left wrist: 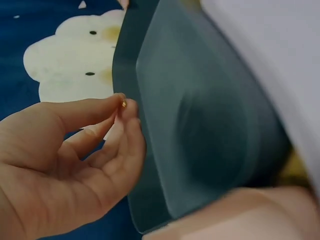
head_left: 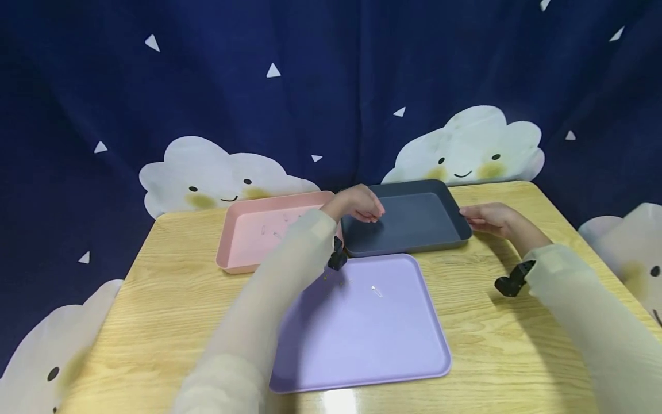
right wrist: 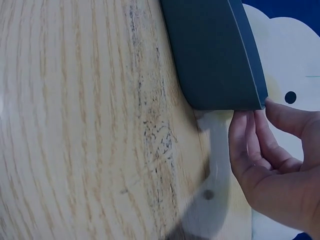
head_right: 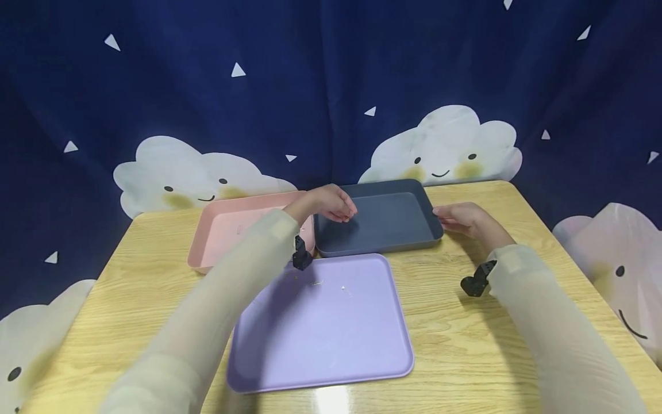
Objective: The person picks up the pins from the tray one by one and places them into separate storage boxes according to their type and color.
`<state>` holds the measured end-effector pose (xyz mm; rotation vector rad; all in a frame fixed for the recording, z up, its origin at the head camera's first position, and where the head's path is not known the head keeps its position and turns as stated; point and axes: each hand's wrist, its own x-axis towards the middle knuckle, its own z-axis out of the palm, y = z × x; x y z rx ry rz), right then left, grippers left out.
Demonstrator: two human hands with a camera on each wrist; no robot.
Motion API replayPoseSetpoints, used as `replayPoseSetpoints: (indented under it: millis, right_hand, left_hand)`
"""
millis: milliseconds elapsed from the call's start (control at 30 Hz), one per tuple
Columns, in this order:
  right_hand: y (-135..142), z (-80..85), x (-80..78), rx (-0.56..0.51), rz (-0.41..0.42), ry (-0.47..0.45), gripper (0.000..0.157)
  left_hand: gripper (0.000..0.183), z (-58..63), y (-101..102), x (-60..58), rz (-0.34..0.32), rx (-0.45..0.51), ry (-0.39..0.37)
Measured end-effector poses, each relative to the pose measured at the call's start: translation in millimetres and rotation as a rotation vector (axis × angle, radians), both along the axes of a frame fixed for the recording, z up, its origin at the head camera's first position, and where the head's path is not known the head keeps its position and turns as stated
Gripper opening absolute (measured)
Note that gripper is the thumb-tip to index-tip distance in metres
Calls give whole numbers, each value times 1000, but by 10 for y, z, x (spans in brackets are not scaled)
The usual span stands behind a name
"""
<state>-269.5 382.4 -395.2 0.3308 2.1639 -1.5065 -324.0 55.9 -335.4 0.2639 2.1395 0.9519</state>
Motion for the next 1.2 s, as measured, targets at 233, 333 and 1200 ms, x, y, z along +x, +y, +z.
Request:
replayPoseSetpoints:
  millis: [233, 333, 1200]
  right_hand:
    - [-87, 42, -36, 42, 28, 3, 76]
    - [-132, 65, -42, 44, 25, 6, 75]
    - [-27, 27, 11, -79, -8, -19, 9]
  left_hand:
    - [9, -883, 392, -1153, -183, -277, 234]
    - [13, -774, 429, -1096, -276, -418, 434]
    - [18, 8, -339, 593, -313, 77, 587]
